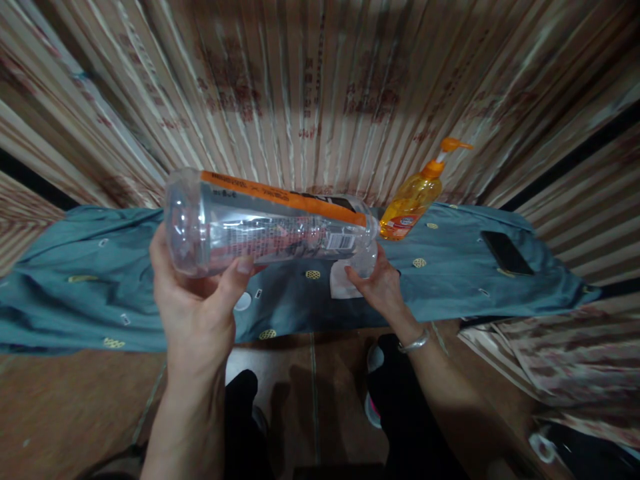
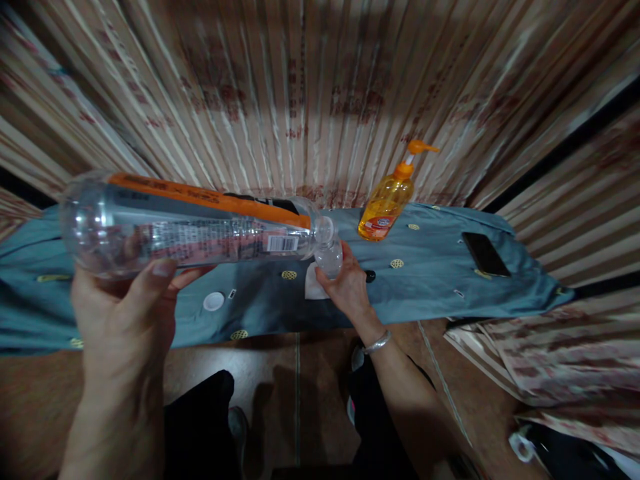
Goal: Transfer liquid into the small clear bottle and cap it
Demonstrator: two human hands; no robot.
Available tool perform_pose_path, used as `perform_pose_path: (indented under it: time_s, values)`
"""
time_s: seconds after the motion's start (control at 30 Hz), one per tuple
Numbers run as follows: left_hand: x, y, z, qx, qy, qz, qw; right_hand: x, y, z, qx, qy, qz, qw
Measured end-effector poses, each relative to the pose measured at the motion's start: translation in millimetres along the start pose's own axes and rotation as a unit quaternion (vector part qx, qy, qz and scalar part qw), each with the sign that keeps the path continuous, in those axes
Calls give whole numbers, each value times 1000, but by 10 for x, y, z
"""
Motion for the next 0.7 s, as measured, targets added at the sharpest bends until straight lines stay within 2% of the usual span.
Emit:
perform_pose_path:
  time_s: [0.7]
  values:
    - [-7,6,0,18,10,-21,1000,1,18,-1,-10,0,17,1000]
Point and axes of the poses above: each hand's wrist, its own z-axis towards the middle knuckle, its own x-axis out of the back of the hand, y = z × x, the point moved 5 cm from there along z, towards the middle knuckle, and after that the axes turned 11 degrees about z, right-handed, at the moved point
